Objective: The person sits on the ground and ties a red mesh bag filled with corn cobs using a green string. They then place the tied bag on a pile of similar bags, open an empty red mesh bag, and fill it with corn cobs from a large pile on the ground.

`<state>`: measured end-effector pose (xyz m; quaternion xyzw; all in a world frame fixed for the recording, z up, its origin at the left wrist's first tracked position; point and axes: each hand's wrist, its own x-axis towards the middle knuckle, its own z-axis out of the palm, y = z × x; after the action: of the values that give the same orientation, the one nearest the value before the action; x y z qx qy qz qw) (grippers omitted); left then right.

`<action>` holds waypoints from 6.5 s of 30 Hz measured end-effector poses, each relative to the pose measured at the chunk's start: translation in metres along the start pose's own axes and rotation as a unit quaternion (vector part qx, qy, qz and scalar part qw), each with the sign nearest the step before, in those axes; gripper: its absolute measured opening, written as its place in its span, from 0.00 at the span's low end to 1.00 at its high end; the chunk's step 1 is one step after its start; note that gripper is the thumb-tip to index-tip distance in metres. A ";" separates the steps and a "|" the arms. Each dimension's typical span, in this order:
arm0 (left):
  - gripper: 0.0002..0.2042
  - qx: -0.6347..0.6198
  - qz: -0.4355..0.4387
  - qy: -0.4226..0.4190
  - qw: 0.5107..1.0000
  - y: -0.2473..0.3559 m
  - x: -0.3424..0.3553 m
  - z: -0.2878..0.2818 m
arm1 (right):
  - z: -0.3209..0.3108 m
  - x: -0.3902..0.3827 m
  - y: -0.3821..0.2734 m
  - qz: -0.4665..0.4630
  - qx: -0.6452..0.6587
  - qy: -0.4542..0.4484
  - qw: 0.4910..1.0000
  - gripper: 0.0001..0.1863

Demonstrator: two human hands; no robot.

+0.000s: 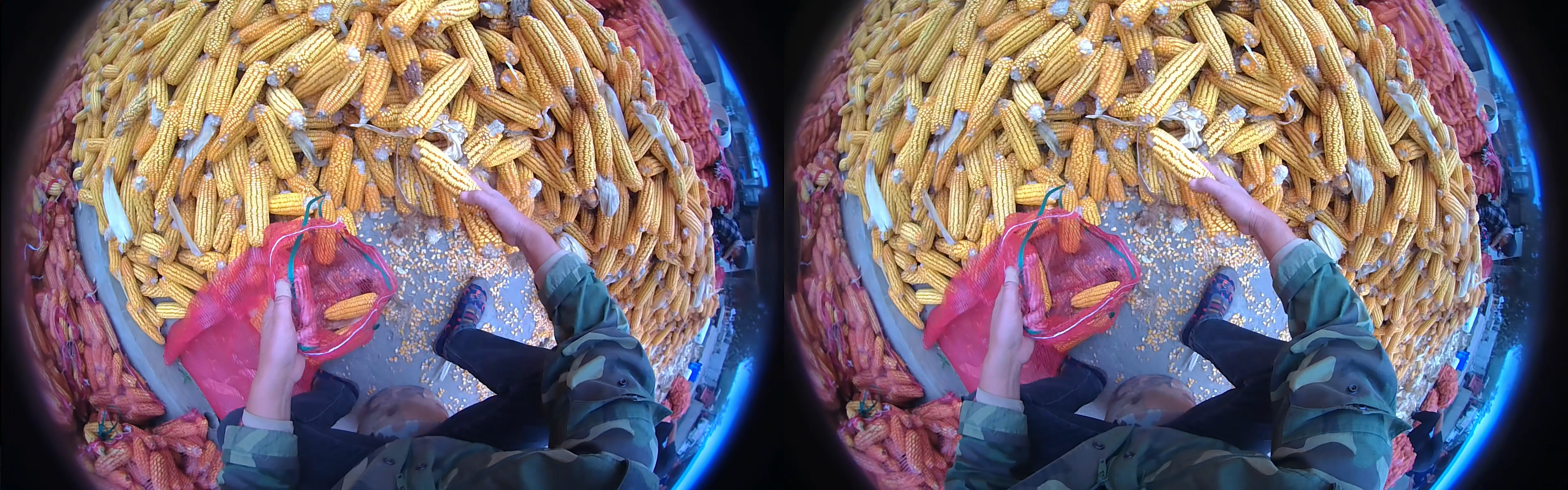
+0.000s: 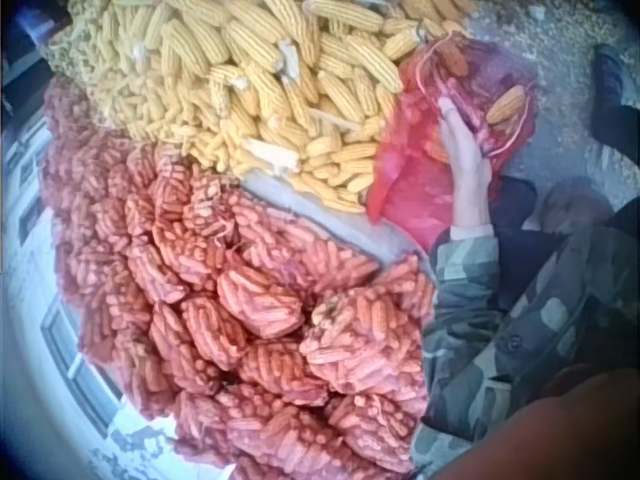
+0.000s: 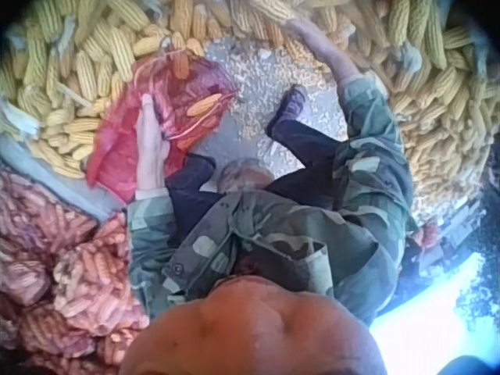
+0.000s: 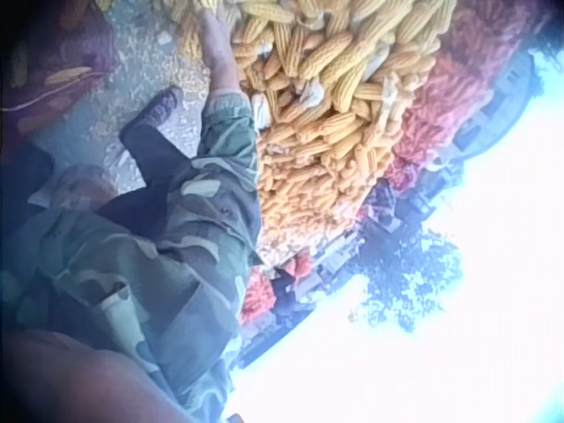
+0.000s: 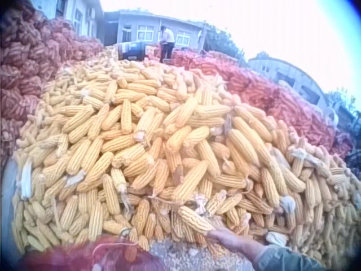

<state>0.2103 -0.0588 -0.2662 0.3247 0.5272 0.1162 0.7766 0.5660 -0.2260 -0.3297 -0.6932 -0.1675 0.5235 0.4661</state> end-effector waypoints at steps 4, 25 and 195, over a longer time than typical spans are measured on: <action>0.19 -0.013 0.014 0.019 1.000 -0.002 -0.006 0.013 | 0.057 -0.019 0.015 0.053 -0.162 -0.261 0.950 0.41; 0.17 -0.026 0.053 0.036 0.998 0.006 -0.007 -0.002 | -0.008 0.090 -0.044 -0.280 -0.585 0.183 0.739 0.09; 0.29 -0.087 -0.055 -0.013 0.995 -0.003 -0.048 -0.010 | 0.141 0.070 0.126 -0.313 -0.710 0.071 0.626 0.23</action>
<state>0.1802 -0.0826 -0.2347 0.2278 0.5221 0.1147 0.8139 0.4372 -0.1734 -0.4750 -0.7500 -0.6608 0.0137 -0.0246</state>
